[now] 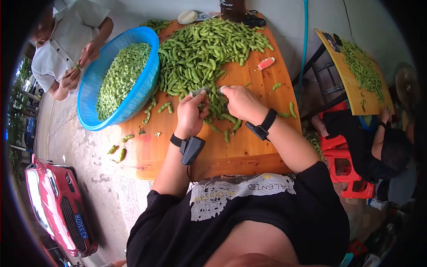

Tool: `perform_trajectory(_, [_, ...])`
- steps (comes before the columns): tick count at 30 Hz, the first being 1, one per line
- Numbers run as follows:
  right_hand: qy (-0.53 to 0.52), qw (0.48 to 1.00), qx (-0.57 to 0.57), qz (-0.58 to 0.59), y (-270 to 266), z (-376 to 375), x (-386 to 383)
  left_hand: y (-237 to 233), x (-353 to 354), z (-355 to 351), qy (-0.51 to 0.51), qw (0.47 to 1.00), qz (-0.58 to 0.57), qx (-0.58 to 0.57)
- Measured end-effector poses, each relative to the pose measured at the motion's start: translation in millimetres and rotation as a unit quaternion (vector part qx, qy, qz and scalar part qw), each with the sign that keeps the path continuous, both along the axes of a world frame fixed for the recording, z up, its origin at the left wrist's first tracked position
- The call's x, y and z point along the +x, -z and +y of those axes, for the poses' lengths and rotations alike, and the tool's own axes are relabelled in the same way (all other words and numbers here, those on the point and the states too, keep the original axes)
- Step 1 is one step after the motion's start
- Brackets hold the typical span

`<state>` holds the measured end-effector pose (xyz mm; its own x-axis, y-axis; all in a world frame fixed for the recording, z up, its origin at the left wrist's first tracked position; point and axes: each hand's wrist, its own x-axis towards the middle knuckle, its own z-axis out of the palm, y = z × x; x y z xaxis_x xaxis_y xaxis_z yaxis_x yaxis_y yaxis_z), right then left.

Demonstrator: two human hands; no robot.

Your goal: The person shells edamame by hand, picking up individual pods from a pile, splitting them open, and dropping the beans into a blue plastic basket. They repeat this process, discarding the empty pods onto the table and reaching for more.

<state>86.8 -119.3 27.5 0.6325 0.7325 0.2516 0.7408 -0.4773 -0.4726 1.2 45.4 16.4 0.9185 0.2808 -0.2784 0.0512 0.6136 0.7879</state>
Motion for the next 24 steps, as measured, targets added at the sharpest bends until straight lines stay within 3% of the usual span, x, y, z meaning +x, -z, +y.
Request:
perform_trajectory(3, [-0.004, 1.0, -0.001, 0.009, 0, -9, 11, -4, 0, -4, 0.01, 1.0, -0.011, 0.011])
perform_trajectory(5, [-0.05, 0.991, 0.073, 0.098, 1, -18, 15, -2, -2, -7, 0.013, 0.999, -0.012, 0.028])
perform_trajectory(6, [-0.051, 0.991, 0.072, 0.097, 2, -22, 15, 1, -2, -8, 0.053, 0.995, -0.004, 0.087])
perform_trajectory(7, [-0.062, 0.941, 0.175, 0.282, 2, -27, 14, -2, -3, -10, 0.092, 0.985, 0.004, 0.146])
perform_trajectory(8, [-0.07, 0.846, 0.271, 0.453, 3, -30, 13, -6, -6, -13, 0.091, 0.985, 0.004, 0.146])
perform_trajectory(10, [-0.093, 0.833, 0.3, 0.456, 8, -34, 12, -15, -10, -23, 0.215, 0.975, 0.039, -0.051])
perform_trajectory(11, [-0.116, 0.819, 0.33, 0.455, 11, -36, 11, -14, -10, -26, 0.24, 0.966, 0.029, -0.092])
perform_trajectory(13, [-0.138, 0.803, 0.362, 0.453, 10, -38, 6, -9, -10, -29, 0.248, 0.964, 0.021, -0.092])
perform_trajectory(14, [-0.116, 0.819, 0.362, 0.429, 5, -37, 0, -5, -10, -30, 0.251, 0.963, 0.01, -0.094])
perform_trajectory(16, [-0.095, 0.834, 0.363, 0.404, 2, -37, -4, 2, -10, -31, 0.223, 0.971, 0.001, -0.083])
perform_trajectory(19, [-0.072, 0.858, 0.28, 0.424, 0, -45, -3, 6, -10, -41, 0.127, 0.972, -0.028, 0.197])
perform_trajectory(23, [-0.036, 0.862, 0.263, 0.432, -2, -43, -5, 0, -13, -48, 0.115, 0.965, -0.045, 0.229])
perform_trajectory(24, [-0.038, 0.864, 0.262, 0.428, 0, -43, -6, 7, -12, -46, 0.139, 0.975, -0.051, 0.165])
